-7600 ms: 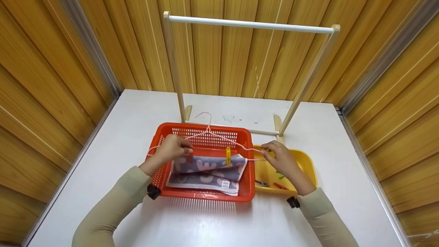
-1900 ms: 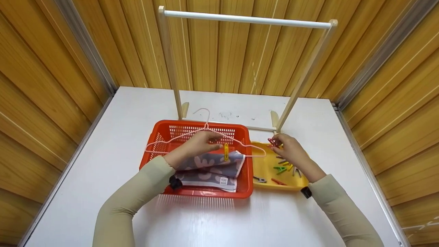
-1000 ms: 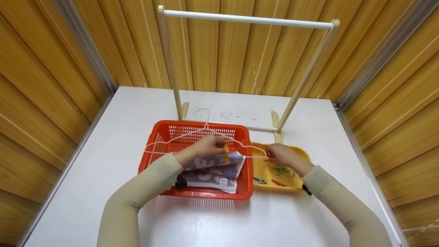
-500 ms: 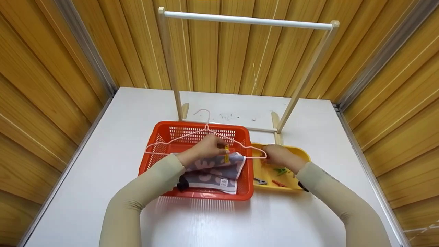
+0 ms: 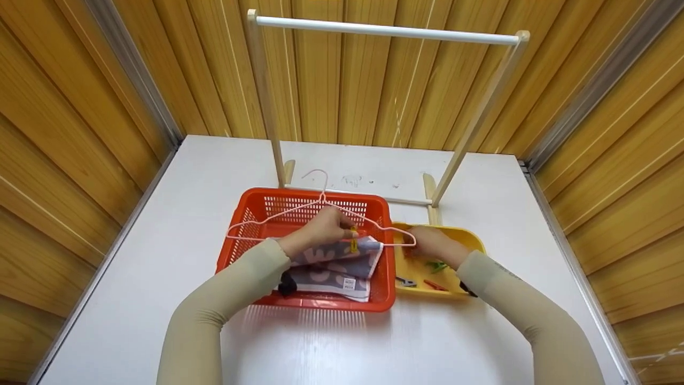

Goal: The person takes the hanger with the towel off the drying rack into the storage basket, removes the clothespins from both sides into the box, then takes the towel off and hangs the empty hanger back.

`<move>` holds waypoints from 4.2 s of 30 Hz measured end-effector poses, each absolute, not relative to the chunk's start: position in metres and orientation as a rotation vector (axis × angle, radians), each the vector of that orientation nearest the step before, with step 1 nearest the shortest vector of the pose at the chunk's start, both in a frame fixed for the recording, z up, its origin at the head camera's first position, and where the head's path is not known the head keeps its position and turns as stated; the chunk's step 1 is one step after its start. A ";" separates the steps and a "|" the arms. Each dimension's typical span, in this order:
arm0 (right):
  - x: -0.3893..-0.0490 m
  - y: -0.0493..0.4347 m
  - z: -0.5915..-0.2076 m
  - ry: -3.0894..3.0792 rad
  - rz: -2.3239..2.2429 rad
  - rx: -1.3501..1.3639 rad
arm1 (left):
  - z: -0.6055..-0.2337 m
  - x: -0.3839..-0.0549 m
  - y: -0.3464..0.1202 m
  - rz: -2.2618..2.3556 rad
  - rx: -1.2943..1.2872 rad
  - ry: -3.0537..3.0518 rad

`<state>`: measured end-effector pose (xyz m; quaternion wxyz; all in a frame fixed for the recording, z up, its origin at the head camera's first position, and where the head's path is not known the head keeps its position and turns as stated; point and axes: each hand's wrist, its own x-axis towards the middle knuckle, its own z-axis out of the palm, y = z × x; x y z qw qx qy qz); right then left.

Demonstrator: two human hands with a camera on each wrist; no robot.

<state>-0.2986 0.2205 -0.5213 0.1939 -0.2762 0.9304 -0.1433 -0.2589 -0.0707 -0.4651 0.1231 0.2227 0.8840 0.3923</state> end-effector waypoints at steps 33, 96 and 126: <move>-0.302 0.224 -0.508 2.599 -0.334 -0.810 | -0.465 -0.254 -0.066 1.174 0.877 2.745; -0.238 0.178 -0.434 2.858 -1.295 -1.428 | -0.432 -0.223 -0.052 1.677 1.012 2.617; -0.248 0.190 -0.429 2.963 -1.202 -1.397 | -0.426 -0.223 -0.071 1.516 0.916 2.723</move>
